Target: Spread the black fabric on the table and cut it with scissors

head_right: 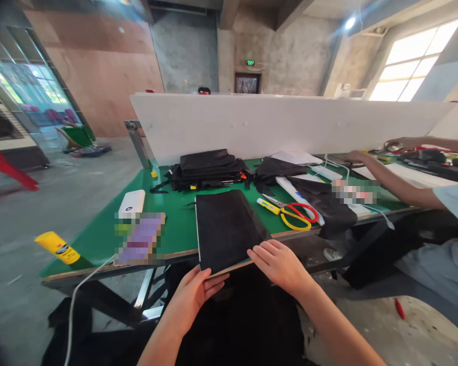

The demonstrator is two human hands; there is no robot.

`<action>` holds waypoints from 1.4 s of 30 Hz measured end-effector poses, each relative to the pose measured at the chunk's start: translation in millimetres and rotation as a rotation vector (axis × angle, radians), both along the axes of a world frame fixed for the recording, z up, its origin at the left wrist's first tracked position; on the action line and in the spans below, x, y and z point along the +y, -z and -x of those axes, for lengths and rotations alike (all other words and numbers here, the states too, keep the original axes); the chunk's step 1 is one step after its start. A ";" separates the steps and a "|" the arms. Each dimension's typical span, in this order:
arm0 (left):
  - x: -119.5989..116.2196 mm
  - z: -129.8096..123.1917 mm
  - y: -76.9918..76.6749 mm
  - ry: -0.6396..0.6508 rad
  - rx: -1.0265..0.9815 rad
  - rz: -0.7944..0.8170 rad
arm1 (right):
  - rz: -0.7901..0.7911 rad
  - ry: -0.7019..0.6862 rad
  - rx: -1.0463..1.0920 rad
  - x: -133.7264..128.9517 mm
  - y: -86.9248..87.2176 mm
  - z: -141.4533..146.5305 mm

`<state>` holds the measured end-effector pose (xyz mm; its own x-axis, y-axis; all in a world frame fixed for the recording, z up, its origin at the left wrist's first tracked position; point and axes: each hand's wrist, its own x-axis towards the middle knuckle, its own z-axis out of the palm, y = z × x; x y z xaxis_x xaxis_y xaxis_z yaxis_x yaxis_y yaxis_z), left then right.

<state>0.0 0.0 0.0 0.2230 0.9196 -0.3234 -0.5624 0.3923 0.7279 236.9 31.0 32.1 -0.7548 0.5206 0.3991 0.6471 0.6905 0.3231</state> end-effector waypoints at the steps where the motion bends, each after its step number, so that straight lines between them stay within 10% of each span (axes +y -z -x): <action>1: -0.7 -0.3 -0.5 -0.003 -0.002 -0.001 | 0.004 -0.012 -0.029 1.3 -1.4 1.5; 25: -4.6 12.5 6.8 0.011 -0.138 0.019 | 0.064 -0.165 -0.262 3.2 -17.9 11.1; 35: 3.0 11.3 13.1 -0.112 -0.141 0.033 | 0.026 -0.045 -0.060 -11.8 0.2 37.4; 42: 1.1 7.3 12.5 -0.093 -0.108 -0.007 | 0.125 0.130 0.551 -32.1 8.4 50.9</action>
